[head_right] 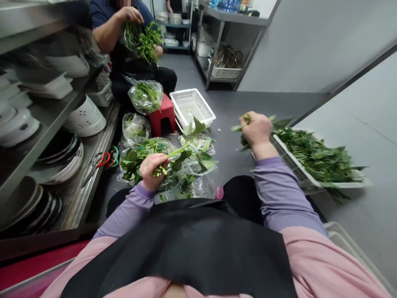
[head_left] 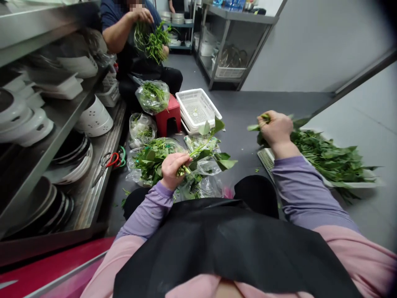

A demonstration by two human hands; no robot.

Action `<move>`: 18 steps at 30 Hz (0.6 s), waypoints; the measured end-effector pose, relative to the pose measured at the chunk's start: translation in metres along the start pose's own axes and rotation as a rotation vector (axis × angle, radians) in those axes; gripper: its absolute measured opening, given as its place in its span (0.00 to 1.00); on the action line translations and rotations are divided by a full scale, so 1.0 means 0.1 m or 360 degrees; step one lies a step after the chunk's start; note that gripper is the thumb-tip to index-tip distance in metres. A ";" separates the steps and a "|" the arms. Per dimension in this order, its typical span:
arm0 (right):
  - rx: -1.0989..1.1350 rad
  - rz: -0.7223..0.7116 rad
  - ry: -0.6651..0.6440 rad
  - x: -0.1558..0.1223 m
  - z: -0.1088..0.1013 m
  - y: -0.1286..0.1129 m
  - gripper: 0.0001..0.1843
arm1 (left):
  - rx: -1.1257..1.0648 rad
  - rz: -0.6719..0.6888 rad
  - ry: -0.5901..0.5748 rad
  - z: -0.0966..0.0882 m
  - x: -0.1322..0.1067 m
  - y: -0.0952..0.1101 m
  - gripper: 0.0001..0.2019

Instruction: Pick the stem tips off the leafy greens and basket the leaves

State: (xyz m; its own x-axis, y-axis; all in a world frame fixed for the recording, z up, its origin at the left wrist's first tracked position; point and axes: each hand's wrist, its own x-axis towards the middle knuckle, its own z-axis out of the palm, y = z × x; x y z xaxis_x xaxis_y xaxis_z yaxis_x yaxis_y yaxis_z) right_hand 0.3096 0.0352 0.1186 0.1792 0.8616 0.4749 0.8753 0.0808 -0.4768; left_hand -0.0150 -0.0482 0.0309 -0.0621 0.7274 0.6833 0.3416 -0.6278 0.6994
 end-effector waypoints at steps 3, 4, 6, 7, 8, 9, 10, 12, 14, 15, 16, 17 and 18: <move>-0.0206 -0.0627 -0.0328 -0.21 0.03 -0.42 0.13 | 0.0047 0.0087 -0.0085 -0.02 -0.02 -0.02 0.06; -0.0184 -0.0820 -0.0481 -0.29 0.06 -0.58 0.13 | 0.0042 0.0122 -0.0107 -0.02 -0.02 -0.02 0.06; -0.0115 -0.1060 -0.0735 -0.43 0.15 -0.87 0.13 | 0.0021 0.0172 -0.0150 -0.03 -0.02 -0.01 0.05; -0.0087 -0.1129 -0.0830 -0.47 0.20 -0.98 0.14 | 0.0007 0.0183 -0.0172 -0.03 -0.03 0.01 0.05; -0.0059 -0.1166 -0.0905 -0.50 0.25 -1.05 0.14 | -0.0008 0.0189 -0.0191 -0.03 -0.03 0.02 0.05; -0.0036 -0.1180 -0.0959 -0.52 0.30 -1.10 0.15 | -0.0022 0.0197 -0.0212 -0.03 -0.03 0.03 0.05; -0.0020 -0.1176 -0.0998 -0.53 0.35 -1.12 0.15 | -0.0032 0.0201 -0.0228 -0.03 -0.03 0.05 0.05; 0.0003 -0.1163 -0.1075 -0.53 0.43 -1.10 0.15 | -0.0049 0.0211 -0.0236 -0.01 -0.04 0.08 0.05; 0.0007 -0.1181 -0.1158 -0.56 0.47 -1.06 0.14 | -0.0041 0.0172 -0.0202 0.01 -0.05 0.11 0.04; -0.0003 -0.1194 -0.1184 -0.58 0.48 -1.04 0.15 | -0.0024 0.0123 -0.0163 0.03 -0.05 0.12 0.04; -0.0022 -0.1195 -0.1186 -0.61 0.49 -1.03 0.15 | -0.0005 0.0056 -0.0112 0.04 -0.04 0.13 0.04; -0.0050 -0.1183 -0.1165 -0.64 0.49 -1.01 0.15 | 0.0010 -0.0017 -0.0063 0.04 -0.04 0.14 0.04; -0.0085 -0.1164 -0.1131 -0.68 0.50 -0.99 0.15 | 0.0015 -0.0085 -0.0026 0.05 -0.03 0.15 0.05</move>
State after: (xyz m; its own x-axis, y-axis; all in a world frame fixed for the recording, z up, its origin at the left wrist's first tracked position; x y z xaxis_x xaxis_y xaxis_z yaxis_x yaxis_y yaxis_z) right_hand 0.1879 -0.0061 0.0967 -0.7002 0.7095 0.0797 0.6852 0.6992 -0.2042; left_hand -0.0051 -0.0588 0.0384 -0.0655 0.7644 0.6414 0.3472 -0.5851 0.7328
